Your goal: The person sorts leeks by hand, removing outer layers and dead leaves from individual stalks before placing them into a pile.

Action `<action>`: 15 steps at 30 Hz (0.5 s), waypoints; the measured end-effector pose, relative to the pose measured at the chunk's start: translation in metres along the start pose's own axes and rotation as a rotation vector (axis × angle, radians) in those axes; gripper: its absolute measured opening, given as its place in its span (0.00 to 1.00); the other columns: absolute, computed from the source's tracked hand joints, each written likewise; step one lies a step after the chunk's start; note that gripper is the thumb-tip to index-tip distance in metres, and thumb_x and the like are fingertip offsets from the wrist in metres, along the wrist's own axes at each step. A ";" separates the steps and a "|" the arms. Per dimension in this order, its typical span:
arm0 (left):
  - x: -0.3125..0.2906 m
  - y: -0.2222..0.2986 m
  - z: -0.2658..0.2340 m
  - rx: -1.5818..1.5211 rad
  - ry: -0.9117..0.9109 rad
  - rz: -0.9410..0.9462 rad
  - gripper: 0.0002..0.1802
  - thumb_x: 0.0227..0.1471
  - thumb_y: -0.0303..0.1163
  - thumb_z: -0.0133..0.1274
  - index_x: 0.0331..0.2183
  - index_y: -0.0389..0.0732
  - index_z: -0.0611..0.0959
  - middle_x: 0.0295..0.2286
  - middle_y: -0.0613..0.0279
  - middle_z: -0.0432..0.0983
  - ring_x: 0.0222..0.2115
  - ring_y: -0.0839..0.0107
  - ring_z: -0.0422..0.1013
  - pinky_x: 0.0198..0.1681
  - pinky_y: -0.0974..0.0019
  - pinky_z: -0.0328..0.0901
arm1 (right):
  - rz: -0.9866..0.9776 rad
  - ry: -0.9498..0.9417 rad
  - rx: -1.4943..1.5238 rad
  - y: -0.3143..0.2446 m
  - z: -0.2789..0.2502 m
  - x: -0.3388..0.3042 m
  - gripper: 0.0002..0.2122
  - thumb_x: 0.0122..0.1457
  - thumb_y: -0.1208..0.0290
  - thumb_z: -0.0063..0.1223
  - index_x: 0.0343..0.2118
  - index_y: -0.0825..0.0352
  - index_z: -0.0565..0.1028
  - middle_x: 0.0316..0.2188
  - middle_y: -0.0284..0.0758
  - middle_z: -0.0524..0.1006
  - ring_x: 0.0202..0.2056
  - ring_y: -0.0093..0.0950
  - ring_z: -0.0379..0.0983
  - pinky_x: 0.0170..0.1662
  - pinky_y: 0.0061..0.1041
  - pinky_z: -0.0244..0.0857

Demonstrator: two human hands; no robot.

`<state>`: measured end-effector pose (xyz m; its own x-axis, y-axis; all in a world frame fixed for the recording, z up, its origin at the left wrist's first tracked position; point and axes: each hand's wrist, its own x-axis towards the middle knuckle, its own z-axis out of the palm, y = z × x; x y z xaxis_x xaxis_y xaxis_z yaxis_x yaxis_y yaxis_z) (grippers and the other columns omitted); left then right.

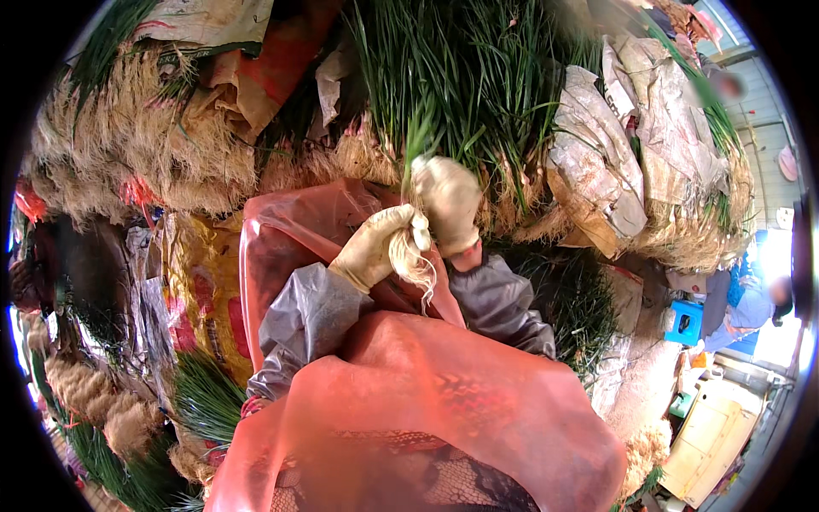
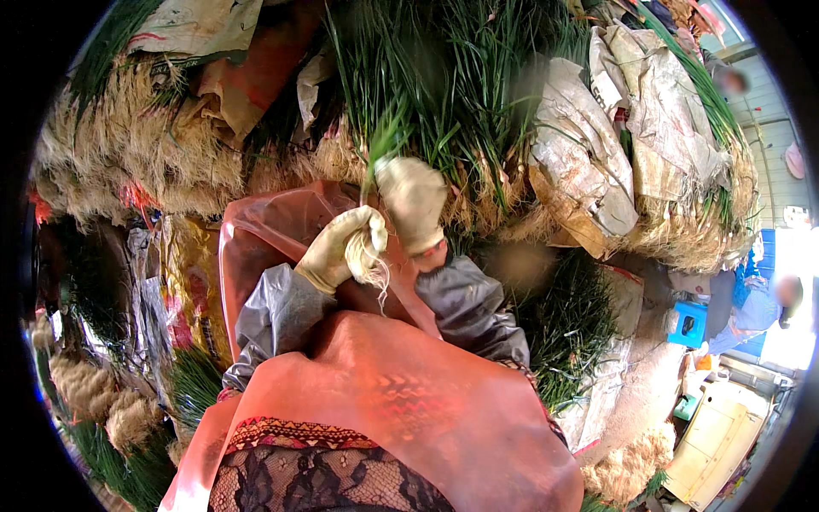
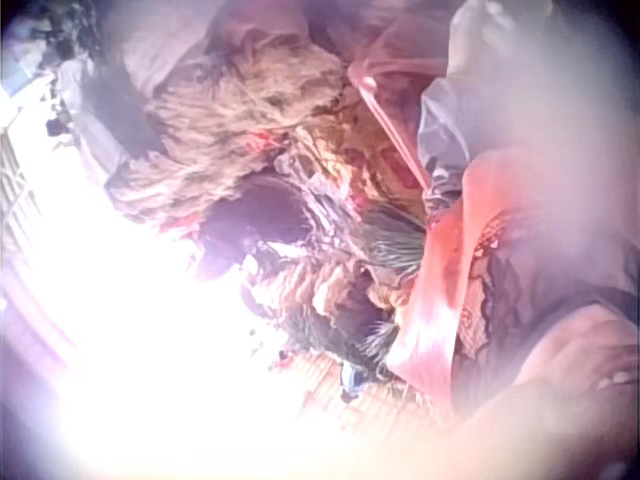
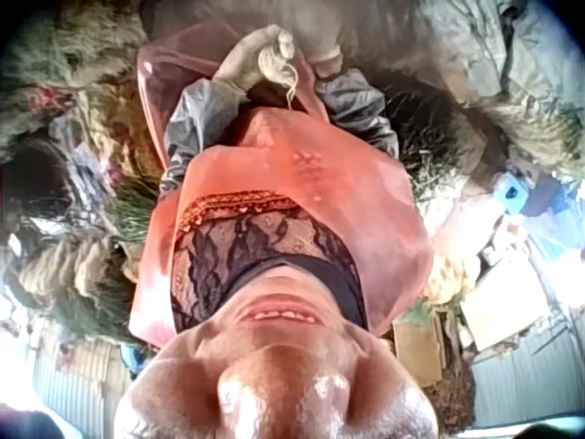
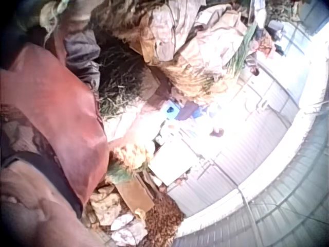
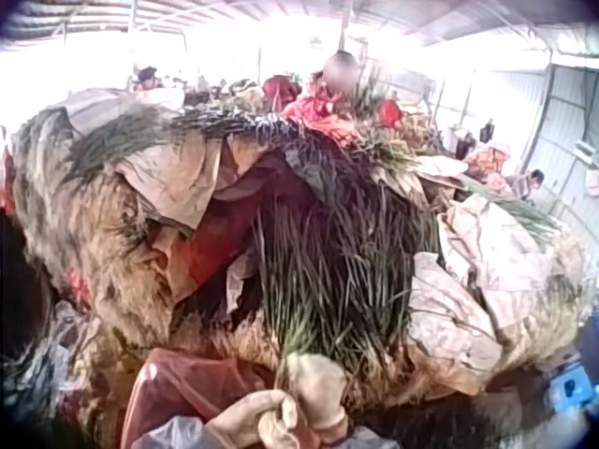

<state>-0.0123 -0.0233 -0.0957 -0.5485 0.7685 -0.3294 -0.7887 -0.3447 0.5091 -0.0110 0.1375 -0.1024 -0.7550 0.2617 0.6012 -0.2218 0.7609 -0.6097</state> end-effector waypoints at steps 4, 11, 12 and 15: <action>-0.042 0.022 0.029 0.138 -0.394 0.185 0.16 0.55 0.42 0.52 0.30 0.36 0.75 0.19 0.54 0.73 0.20 0.66 0.72 0.21 0.68 0.68 | 0.869 -0.293 0.117 0.050 -0.034 -0.017 0.15 0.60 0.57 0.49 0.32 0.66 0.77 0.21 0.33 0.75 0.21 0.23 0.69 0.27 0.26 0.63; -0.021 0.034 0.019 -0.011 -0.134 0.274 0.17 0.60 0.34 0.46 0.49 0.36 0.71 0.33 0.54 0.74 0.28 0.70 0.75 0.27 0.73 0.71 | 0.794 -0.393 -0.599 0.032 0.083 -0.027 0.55 0.39 0.42 0.64 0.61 0.76 0.46 0.50 0.53 0.63 0.47 0.45 0.67 0.46 0.37 0.67; -0.026 0.033 0.013 -0.016 -0.089 0.299 0.16 0.60 0.34 0.46 0.48 0.36 0.71 0.33 0.55 0.75 0.31 0.70 0.74 0.28 0.74 0.71 | 0.808 -0.305 -0.545 0.040 0.102 -0.030 0.54 0.39 0.44 0.65 0.61 0.76 0.47 0.50 0.54 0.63 0.48 0.45 0.66 0.46 0.36 0.67; -0.039 0.040 0.017 -0.120 0.005 0.347 0.12 0.58 0.33 0.50 0.42 0.40 0.73 0.33 0.57 0.75 0.34 0.71 0.73 0.31 0.74 0.70 | 0.934 -0.132 -0.161 0.056 0.090 -0.014 0.44 0.46 0.50 0.62 0.57 0.76 0.54 0.46 0.52 0.67 0.45 0.41 0.71 0.43 0.36 0.70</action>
<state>-0.0179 -0.0576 -0.0486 -0.7905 0.5920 -0.1572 -0.5819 -0.6458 0.4943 -0.0684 0.1234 -0.1915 -0.6499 0.7427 -0.1614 0.5855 0.3537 -0.7295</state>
